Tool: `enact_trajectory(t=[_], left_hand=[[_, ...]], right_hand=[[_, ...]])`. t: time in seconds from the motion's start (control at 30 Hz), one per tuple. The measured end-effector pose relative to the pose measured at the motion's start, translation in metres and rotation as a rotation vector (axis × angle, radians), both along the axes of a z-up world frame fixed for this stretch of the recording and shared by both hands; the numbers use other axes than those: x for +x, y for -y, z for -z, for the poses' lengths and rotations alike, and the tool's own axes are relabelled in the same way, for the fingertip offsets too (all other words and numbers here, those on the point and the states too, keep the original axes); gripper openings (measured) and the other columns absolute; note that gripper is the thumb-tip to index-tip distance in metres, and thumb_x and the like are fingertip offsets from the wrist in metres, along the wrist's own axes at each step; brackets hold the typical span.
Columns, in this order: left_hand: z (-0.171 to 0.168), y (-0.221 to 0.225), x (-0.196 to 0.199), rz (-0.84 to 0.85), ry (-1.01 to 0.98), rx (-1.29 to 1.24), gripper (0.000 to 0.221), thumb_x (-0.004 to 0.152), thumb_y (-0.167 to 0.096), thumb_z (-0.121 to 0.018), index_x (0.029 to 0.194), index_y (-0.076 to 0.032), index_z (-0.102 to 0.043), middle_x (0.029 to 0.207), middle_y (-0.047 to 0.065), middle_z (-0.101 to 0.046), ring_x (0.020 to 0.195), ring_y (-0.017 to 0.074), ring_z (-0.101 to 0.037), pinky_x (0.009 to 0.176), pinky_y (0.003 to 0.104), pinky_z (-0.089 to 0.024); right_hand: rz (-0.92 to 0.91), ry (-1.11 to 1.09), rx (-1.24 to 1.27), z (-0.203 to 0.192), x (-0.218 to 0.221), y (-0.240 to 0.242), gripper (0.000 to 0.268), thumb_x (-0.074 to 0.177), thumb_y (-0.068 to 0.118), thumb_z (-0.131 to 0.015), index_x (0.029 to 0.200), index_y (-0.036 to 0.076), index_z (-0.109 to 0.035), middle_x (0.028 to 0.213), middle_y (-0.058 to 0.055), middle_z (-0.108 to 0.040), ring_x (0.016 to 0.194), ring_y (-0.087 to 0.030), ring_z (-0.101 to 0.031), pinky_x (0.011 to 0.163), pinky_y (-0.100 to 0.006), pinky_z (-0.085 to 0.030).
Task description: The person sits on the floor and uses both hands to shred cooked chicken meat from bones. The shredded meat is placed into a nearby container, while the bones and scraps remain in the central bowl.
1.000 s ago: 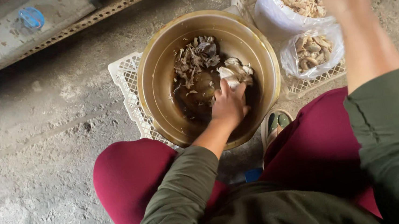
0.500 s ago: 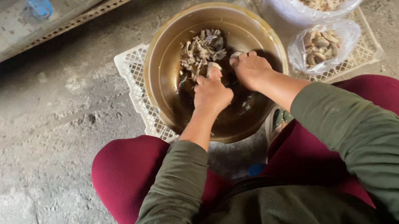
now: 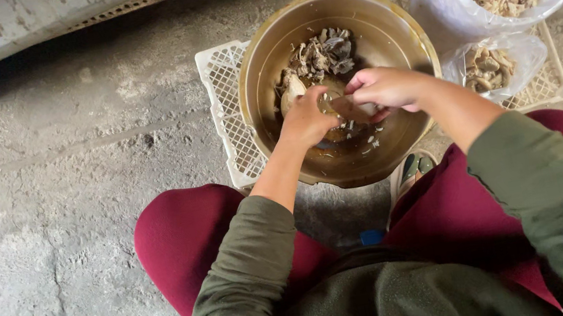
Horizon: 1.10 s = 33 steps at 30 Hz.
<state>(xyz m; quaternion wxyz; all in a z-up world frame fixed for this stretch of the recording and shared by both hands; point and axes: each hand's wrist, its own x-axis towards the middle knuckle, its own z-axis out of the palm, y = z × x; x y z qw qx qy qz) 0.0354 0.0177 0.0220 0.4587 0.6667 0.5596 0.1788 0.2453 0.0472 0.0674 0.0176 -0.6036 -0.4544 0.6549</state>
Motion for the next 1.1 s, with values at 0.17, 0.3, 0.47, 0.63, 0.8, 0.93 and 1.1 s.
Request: enact_trajectory(t=[0.17,0.3,0.47,0.63,0.8,0.93,1.1], left_hand=[[-0.028,0.000,0.002,-0.062,0.630,-0.264,0.051,0.081,-0.015,-0.079,0.128,-0.003,-0.062,0.113,0.010,-0.071,0.105,0.0208,-0.068,0.091,0.033,-0.055],[-0.056,0.004,0.000,-0.164,0.942,-0.485,0.035,0.089,-0.007,-0.073,0.121,-0.001,-0.063,0.111,0.010,-0.069,0.097,0.0175,-0.070,0.080,0.030,-0.062],[-0.072,0.007,0.003,-0.256,0.957,-0.461,0.026,0.092,-0.005,-0.071,0.115,0.000,-0.062,0.112,0.011,-0.069,0.095,0.0195,-0.071,0.082,0.032,-0.064],[-0.061,-0.003,0.000,-0.412,1.016,-0.445,0.029,0.090,-0.005,-0.067,0.119,-0.001,-0.064,0.111,0.013,-0.071,0.092,0.0216,-0.070,0.080,0.033,-0.063],[-0.045,-0.003,-0.013,-0.533,1.108,-0.394,0.030,0.089,-0.004,-0.072,0.117,-0.003,-0.063,0.109,0.011,-0.072,0.096,0.0204,-0.070,0.081,0.034,-0.060],[-0.038,-0.002,-0.022,-0.609,1.204,-0.398,0.028,0.086,-0.004,-0.074,0.113,-0.003,-0.066,0.105,0.012,-0.073,0.094,0.0212,-0.069,0.080,0.037,-0.057],[-0.040,-0.002,-0.035,-0.721,1.289,-0.421,0.026,0.083,-0.007,-0.075,0.107,-0.002,-0.067,0.097,0.008,-0.071,0.089,0.0221,-0.069,0.075,0.042,-0.059]], right_hand=[[0.150,-0.310,0.057,-0.070,0.019,0.021,0.045,0.095,0.008,-0.052,0.139,0.008,-0.055,0.124,-0.005,-0.065,0.105,-0.017,-0.066,0.089,-0.035,-0.059],[0.207,-0.407,0.161,-0.091,0.015,0.037,0.046,0.097,0.005,-0.057,0.143,0.004,-0.054,0.126,-0.008,-0.066,0.105,-0.017,-0.066,0.092,-0.034,-0.057],[0.309,-0.463,0.239,-0.086,0.013,0.039,0.041,0.097,0.006,-0.060,0.138,0.000,-0.056,0.124,-0.009,-0.065,0.106,-0.017,-0.066,0.091,-0.034,-0.058],[0.177,-0.196,0.427,-0.032,0.023,0.023,0.046,0.080,-0.004,-0.073,0.124,0.005,-0.064,0.113,-0.007,-0.072,0.103,-0.017,-0.070,0.096,-0.031,-0.056],[-0.069,0.271,0.830,0.068,0.015,0.004,0.019,0.085,0.010,-0.075,0.104,0.008,-0.076,0.100,-0.010,-0.076,0.093,-0.022,-0.074,0.087,-0.038,-0.058],[-0.060,0.504,0.720,0.101,-0.002,0.011,0.034,0.089,0.025,-0.080,0.117,0.008,-0.070,0.115,-0.019,-0.068,0.103,-0.034,-0.068,0.094,-0.043,-0.054],[-0.348,0.577,0.593,0.076,-0.055,0.049,0.055,0.079,0.031,-0.088,0.121,0.008,-0.060,0.126,-0.021,-0.051,0.112,-0.043,-0.056,0.095,-0.049,-0.050]])
